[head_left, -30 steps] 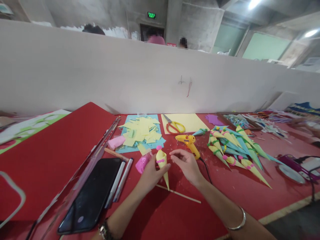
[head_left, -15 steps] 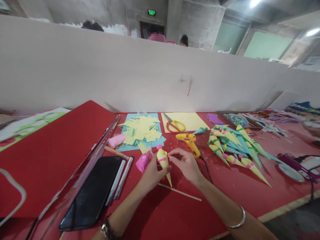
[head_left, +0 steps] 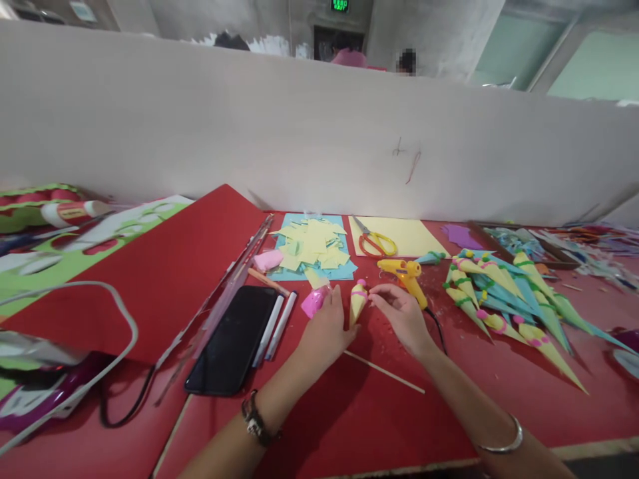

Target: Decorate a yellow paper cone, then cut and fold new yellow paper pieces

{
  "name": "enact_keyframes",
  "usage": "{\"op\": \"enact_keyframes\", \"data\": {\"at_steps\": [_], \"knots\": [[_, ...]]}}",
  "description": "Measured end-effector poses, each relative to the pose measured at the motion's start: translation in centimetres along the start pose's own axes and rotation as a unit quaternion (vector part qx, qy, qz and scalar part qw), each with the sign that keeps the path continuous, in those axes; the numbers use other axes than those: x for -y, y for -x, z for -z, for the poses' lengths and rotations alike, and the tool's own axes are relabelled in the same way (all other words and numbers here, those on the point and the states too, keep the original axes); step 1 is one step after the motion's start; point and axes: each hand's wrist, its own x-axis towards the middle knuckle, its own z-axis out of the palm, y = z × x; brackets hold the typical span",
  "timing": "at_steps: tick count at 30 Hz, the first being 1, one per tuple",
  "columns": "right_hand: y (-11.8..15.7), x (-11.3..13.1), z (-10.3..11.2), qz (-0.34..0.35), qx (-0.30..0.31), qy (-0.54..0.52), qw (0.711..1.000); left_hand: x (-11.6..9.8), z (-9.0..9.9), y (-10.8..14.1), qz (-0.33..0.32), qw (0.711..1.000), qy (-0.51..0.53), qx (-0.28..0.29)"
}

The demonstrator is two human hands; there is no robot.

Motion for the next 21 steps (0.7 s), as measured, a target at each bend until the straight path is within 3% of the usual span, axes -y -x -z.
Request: {"op": "enact_keyframes", "data": {"at_steps": [6,14,18,21], "knots": [[-0.1,-0.2,-0.1,-0.001,-0.002,-0.018,1.000,-0.5,2.0,1.0,0.000,0.996,-0.085,0.004],[-0.4,0.5,-0.2,-0.005,-0.038,-0.029,0.999,-2.8,0.3,-2.2,-0.016,0.991,-0.132,0.025],[-0.5,0.6,-0.2,0.006,-0.056,-0.044,0.997,-2.0,-0.2,-2.9,-0.014,0.996,-0.086,0.026],[-0.6,0.7,-0.1,0.015,-0.070,-0.054,0.996,-0.8,-0.4,-2.9,-0.039,0.999,0.013,0.031]]}}
